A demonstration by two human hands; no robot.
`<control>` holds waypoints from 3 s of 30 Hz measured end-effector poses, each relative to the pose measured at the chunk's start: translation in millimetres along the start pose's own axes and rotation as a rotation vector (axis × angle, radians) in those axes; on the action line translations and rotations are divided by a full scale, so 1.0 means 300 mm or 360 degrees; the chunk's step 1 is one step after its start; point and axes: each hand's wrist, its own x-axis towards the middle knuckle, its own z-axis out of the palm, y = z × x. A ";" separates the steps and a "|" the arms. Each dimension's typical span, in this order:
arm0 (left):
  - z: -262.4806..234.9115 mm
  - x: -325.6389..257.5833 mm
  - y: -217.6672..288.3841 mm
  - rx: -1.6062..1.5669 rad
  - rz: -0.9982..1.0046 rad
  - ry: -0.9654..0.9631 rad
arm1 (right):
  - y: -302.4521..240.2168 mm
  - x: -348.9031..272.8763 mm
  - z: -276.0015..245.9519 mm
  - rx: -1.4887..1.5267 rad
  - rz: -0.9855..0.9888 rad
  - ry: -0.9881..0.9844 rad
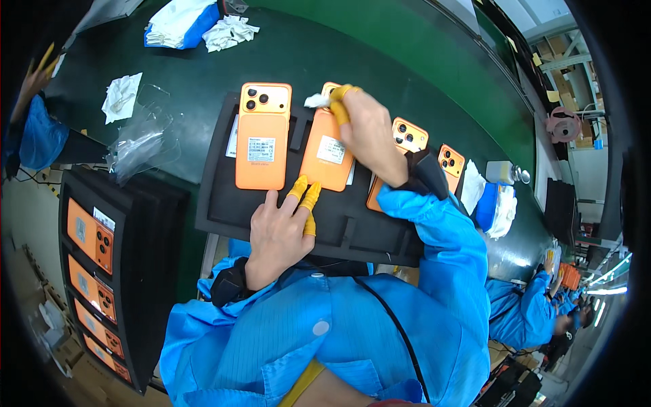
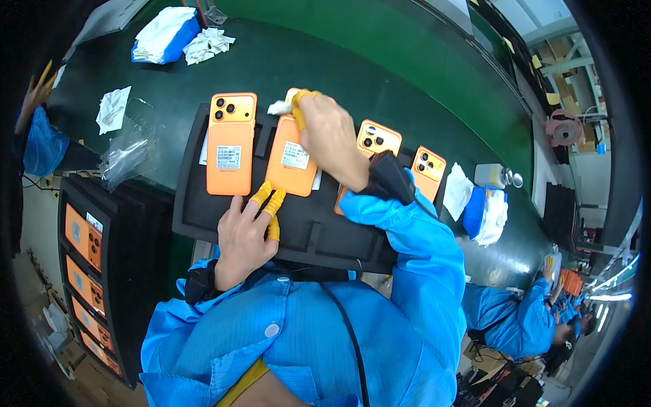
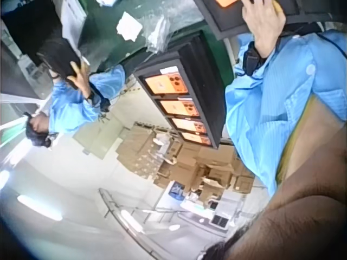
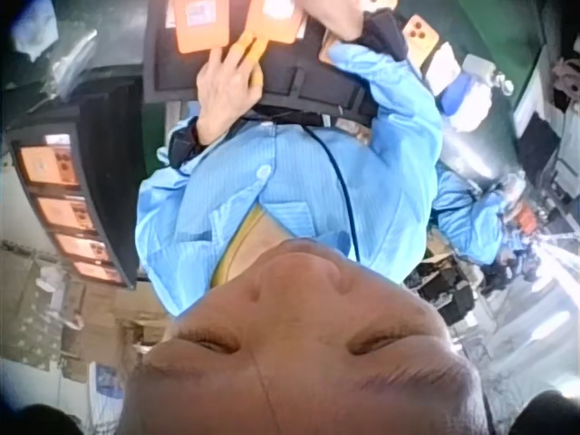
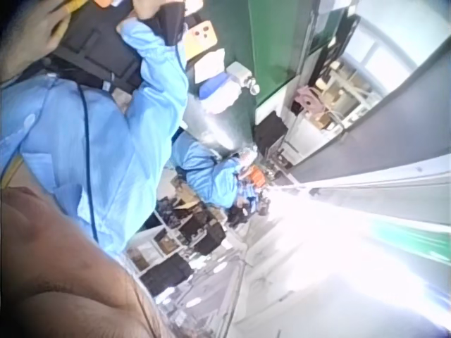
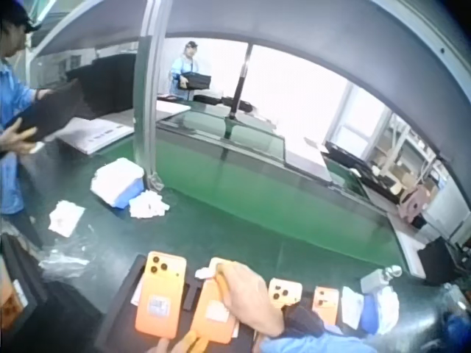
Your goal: Inspecting and cleaning multiple orange smartphones on a factory production line.
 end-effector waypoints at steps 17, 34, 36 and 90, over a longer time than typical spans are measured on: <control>-0.145 -0.055 -0.126 -0.0064 -0.0757 0.0159 | -0.108 -0.187 -0.145 0.0403 -0.0076 -0.0849; -0.145 -0.075 -0.102 -0.0058 -0.0827 0.0106 | -0.178 0.144 0.154 0.0171 -0.0330 -0.0142; -0.139 -0.074 -0.110 -0.0059 -0.0819 0.0104 | -0.183 0.163 0.170 0.0155 -0.0289 -0.0100; -0.119 -0.086 -0.112 -0.0050 -0.0824 0.0231 | -0.172 0.095 0.152 0.0226 -0.0276 -0.0043</control>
